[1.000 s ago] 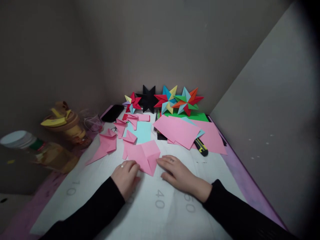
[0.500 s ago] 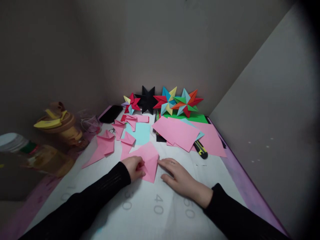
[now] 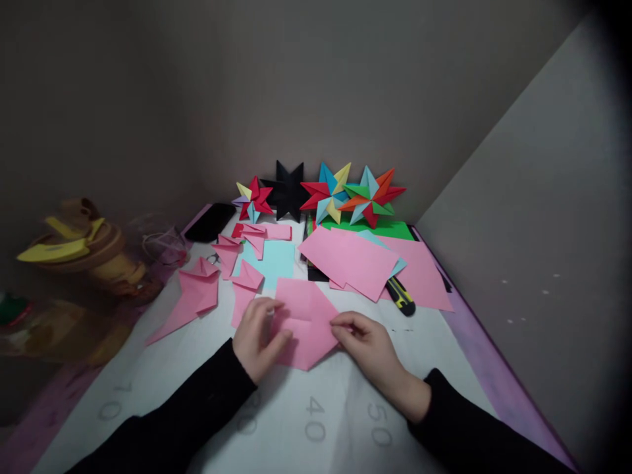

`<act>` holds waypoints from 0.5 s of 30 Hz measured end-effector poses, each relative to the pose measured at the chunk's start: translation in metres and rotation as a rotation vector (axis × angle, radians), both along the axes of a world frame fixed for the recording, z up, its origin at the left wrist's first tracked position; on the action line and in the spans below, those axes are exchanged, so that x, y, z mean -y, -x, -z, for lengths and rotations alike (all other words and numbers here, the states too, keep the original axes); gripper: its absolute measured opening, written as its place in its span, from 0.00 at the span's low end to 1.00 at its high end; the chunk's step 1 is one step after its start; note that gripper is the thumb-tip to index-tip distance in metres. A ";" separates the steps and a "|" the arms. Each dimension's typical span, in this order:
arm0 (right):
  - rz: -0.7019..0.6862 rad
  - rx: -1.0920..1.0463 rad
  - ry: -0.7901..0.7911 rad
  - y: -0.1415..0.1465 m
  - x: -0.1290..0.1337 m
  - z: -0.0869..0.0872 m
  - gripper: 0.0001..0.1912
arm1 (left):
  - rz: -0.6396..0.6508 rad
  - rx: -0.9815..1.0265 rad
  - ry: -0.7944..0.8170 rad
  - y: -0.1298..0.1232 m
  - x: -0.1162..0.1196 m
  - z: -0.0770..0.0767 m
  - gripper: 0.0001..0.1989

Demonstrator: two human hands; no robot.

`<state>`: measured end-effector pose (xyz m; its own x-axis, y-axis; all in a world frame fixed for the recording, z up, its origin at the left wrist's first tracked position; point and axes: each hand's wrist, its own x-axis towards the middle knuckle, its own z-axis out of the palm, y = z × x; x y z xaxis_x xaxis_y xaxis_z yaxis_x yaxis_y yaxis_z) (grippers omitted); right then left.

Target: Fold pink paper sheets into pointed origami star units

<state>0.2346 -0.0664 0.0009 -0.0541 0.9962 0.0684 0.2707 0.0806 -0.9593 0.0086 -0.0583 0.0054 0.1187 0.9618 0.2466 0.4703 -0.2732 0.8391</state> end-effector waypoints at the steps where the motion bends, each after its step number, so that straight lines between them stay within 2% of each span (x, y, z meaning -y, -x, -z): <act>1: 0.039 -0.044 0.013 -0.001 -0.001 0.001 0.03 | -0.064 0.040 -0.015 0.001 -0.001 -0.001 0.23; 3: 0.086 -0.146 0.015 -0.002 -0.002 0.002 0.06 | -0.091 0.213 0.102 0.001 -0.003 -0.001 0.34; 4: 0.091 -0.198 0.016 -0.001 -0.002 0.003 0.09 | -0.046 0.311 0.214 0.001 -0.003 0.000 0.36; 6: 0.072 -0.277 0.034 0.000 -0.001 0.002 0.14 | 0.089 0.454 0.427 -0.001 -0.001 0.003 0.32; 8: 0.042 -0.272 0.065 -0.001 0.000 0.000 0.16 | 0.166 0.462 0.541 -0.002 0.002 0.005 0.23; 12: -0.026 -0.093 0.094 -0.008 -0.004 -0.008 0.05 | 0.061 0.261 0.444 0.002 0.004 0.002 0.17; 15: -0.062 -0.065 0.169 -0.012 -0.006 -0.011 0.09 | 0.017 0.169 0.318 0.008 0.000 -0.007 0.16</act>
